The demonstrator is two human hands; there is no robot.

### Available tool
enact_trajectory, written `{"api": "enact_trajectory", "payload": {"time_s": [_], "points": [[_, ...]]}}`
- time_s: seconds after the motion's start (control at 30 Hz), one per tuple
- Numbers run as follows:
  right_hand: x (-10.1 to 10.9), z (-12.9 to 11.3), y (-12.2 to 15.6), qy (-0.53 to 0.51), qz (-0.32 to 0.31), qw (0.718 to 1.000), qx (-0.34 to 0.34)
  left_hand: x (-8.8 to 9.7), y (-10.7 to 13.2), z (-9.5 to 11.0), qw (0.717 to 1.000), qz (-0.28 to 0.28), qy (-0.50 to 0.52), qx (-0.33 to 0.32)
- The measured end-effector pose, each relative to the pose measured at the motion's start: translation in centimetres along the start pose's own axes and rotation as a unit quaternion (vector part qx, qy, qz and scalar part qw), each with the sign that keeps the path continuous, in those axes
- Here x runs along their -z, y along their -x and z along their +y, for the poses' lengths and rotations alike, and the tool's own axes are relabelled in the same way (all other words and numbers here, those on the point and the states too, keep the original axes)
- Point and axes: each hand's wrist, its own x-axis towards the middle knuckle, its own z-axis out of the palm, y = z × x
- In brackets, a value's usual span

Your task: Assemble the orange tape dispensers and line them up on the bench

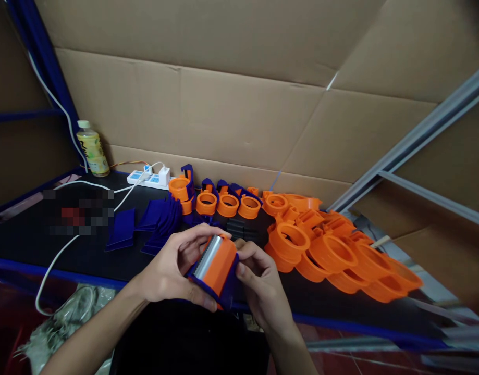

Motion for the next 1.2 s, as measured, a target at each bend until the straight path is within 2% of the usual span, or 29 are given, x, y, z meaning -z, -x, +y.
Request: {"api": "enact_trajectory", "payload": {"time_s": [0.1, 0.17, 0.23, 0.3, 0.43, 0.57, 0.63, 0.7, 0.77, 0.83, 0.9, 0.97, 1.07, 1.2], "points": [[0.0, 0.1, -0.1, 0.067, 0.021, 0.997, 0.038, -0.4, -0.1, 0.0, 0.999, 0.036, -0.005, 0.004], [-0.1, 0.0, 0.1, 0.165, 0.043, 0.982, 0.086, -0.7, -0.2, -0.2, 0.996, 0.090, 0.007, 0.003], [-0.4, -0.2, 0.4, 0.270, 0.049, 0.951, 0.140, -0.7, -0.4, -0.5, 0.986, 0.163, 0.043, 0.008], [-0.8, -0.4, 0.7, 0.352, 0.027, 0.918, 0.181, -0.5, -0.6, -0.8, 0.969, 0.231, 0.081, 0.016], [-1.6, -0.5, 0.8, 0.446, 0.006, 0.872, 0.199, 0.0, -1.2, -1.0, 0.949, 0.297, 0.097, 0.029], [-1.0, -0.4, -1.2, 0.452, 0.011, 0.872, 0.190, 0.4, -1.7, -1.2, 0.950, 0.299, 0.089, 0.026], [-0.1, -0.3, -3.3, 0.440, 0.005, 0.881, 0.177, 0.8, -1.9, -1.4, 0.947, 0.309, 0.087, 0.013], [0.9, -0.3, -5.9, 0.439, 0.022, 0.883, 0.164, 1.3, -2.0, -1.6, 0.935, 0.345, 0.080, -0.015], [1.5, -0.4, -8.9, 0.466, 0.075, 0.866, 0.163, 1.8, -2.0, -1.8, 0.932, 0.355, 0.066, -0.031], [1.5, -0.4, -12.1, 0.505, 0.119, 0.839, 0.166, 2.0, -1.9, -1.8, 0.938, 0.341, 0.056, -0.033], [1.1, 0.0, -15.2, 0.550, 0.114, 0.813, 0.153, 1.9, -1.9, -1.7, 0.943, 0.326, 0.051, -0.027], [0.6, 0.7, -17.9, 0.591, 0.092, 0.794, 0.112, 1.7, -1.8, -1.7, 0.947, 0.318, 0.049, -0.015], [0.0, 2.3, -20.9, 0.607, 0.077, 0.788, 0.074, 1.5, -1.8, -1.5, 0.954, 0.295, 0.046, 0.001], [-0.5, 4.0, -22.4, 0.615, 0.064, 0.784, 0.049, 1.6, -2.0, -1.4, 0.961, 0.275, 0.040, 0.013]]}}
